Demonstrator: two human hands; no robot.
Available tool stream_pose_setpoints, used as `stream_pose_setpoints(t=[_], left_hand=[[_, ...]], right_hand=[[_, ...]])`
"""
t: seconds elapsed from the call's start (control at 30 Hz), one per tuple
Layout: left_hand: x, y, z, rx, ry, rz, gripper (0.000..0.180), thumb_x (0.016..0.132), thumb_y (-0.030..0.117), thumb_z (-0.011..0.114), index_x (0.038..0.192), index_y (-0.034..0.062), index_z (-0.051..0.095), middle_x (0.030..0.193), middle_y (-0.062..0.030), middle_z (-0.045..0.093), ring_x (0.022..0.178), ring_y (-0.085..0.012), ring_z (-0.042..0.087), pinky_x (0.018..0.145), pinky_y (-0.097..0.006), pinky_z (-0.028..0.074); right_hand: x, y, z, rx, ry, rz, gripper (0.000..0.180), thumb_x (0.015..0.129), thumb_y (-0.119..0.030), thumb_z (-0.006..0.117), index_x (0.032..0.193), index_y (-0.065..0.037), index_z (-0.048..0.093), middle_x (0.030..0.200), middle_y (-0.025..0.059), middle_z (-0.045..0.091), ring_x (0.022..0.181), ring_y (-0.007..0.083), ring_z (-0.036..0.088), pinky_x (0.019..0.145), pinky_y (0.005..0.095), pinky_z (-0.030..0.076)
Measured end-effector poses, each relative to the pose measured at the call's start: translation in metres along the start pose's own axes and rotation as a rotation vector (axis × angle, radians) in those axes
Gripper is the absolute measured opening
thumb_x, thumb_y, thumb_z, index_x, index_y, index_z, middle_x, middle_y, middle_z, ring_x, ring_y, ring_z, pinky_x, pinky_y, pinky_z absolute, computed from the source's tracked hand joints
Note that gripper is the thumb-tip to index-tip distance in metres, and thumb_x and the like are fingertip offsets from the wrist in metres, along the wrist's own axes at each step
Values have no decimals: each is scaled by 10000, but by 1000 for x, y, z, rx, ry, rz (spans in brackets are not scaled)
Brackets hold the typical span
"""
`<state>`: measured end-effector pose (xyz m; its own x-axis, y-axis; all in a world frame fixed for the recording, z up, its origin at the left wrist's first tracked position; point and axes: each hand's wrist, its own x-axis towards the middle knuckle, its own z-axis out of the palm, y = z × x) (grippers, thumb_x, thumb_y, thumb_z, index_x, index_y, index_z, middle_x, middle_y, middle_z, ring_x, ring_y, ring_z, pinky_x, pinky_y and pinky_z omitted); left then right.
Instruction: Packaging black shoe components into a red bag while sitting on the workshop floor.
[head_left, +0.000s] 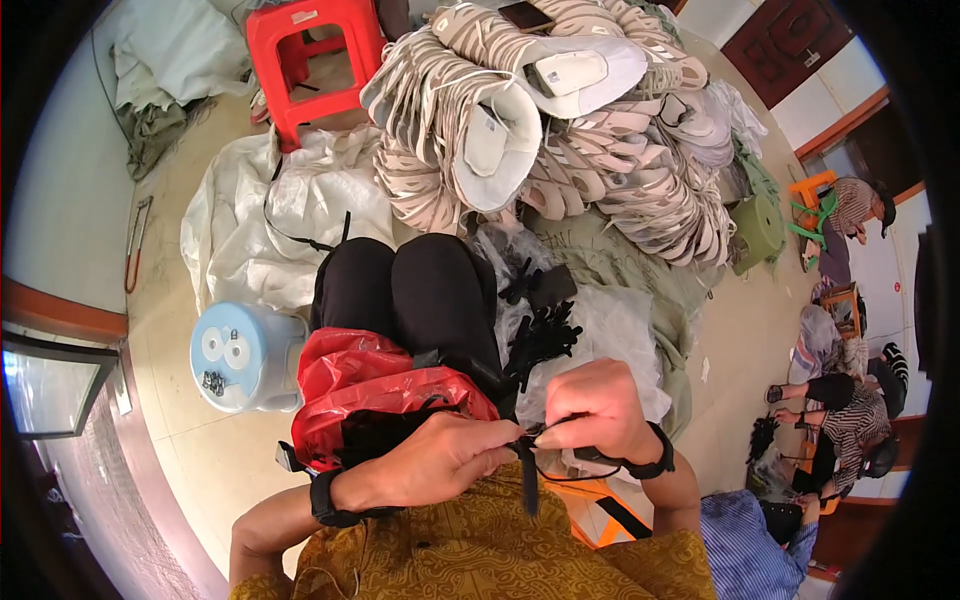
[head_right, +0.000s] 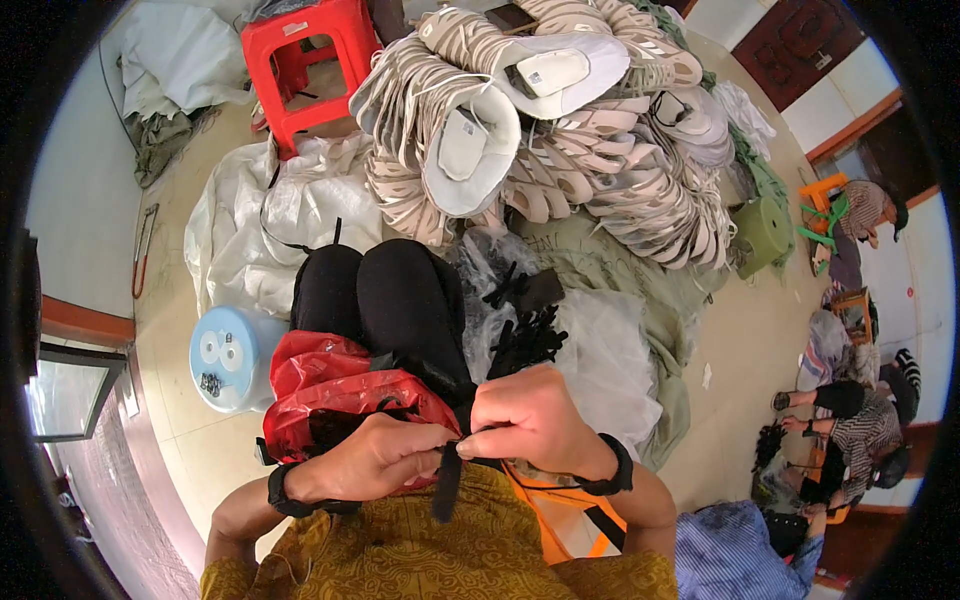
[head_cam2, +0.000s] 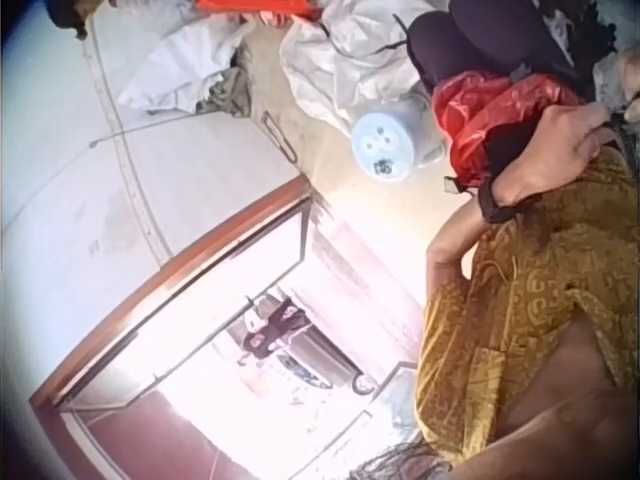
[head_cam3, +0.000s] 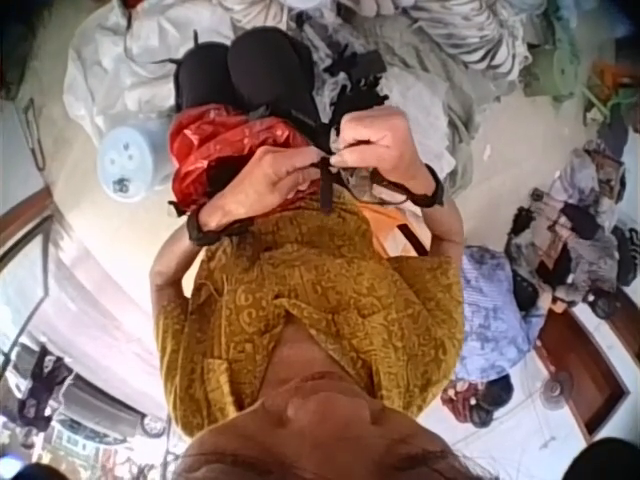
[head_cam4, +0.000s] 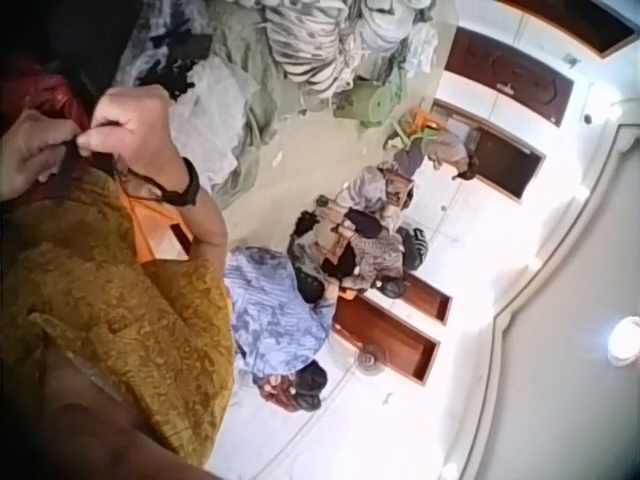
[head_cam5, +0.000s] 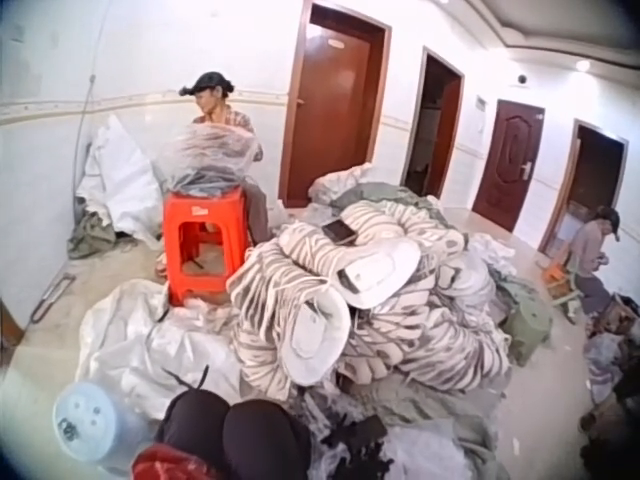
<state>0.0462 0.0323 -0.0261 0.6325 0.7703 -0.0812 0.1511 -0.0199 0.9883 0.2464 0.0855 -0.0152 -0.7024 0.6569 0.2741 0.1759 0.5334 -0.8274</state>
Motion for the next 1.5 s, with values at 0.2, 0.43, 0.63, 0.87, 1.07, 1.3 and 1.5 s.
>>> stream_pose_setpoints(t=[0.2,0.43,0.63,0.87,1.07,1.3,1.5], left_hand=[[-3,-3,-2,-72,38,-45,97,829,83,485,898,15,493,634,-106,528,588,-218,562,540,-305,439],[0,2,-15,343,399,263,162,795,139,548,883,3,542,712,-89,575,629,-234,573,602,-277,454],[-2,15,4,524,370,109,213,725,187,624,722,22,488,613,-109,531,568,-296,544,506,-370,433],[-5,0,4,363,335,118,154,763,114,564,849,8,491,670,-137,541,635,-316,547,548,-377,442],[-5,7,0,274,407,184,190,777,87,545,941,-2,509,735,-148,557,732,-317,561,612,-361,460],[-8,0,1,351,180,59,162,762,87,557,902,17,517,744,-135,563,696,-306,565,571,-363,450],[-5,-11,4,283,204,202,126,761,80,556,872,35,515,668,-130,539,605,-284,558,545,-363,437]], right_hand=[[2,0,8,15,78,-5,226,579,-109,720,562,-28,509,502,55,466,409,188,449,383,271,315],[-2,-4,10,-473,193,-262,226,524,-106,719,566,-37,508,509,38,437,414,191,422,381,276,305],[-2,-14,20,-718,203,-363,216,501,-78,711,598,-40,522,564,19,432,438,162,400,394,268,297],[1,-11,15,-423,225,-301,245,495,-71,720,561,-38,486,510,35,407,409,183,394,368,275,284],[0,-10,15,-262,246,-206,224,526,-81,729,555,-36,512,498,56,456,407,202,436,366,282,313],[0,-8,20,-149,226,-159,189,566,-76,719,572,-33,534,500,59,460,404,201,439,368,284,312],[1,-10,11,-43,58,32,189,605,-114,701,582,-36,530,513,61,454,431,213,441,397,305,309]])
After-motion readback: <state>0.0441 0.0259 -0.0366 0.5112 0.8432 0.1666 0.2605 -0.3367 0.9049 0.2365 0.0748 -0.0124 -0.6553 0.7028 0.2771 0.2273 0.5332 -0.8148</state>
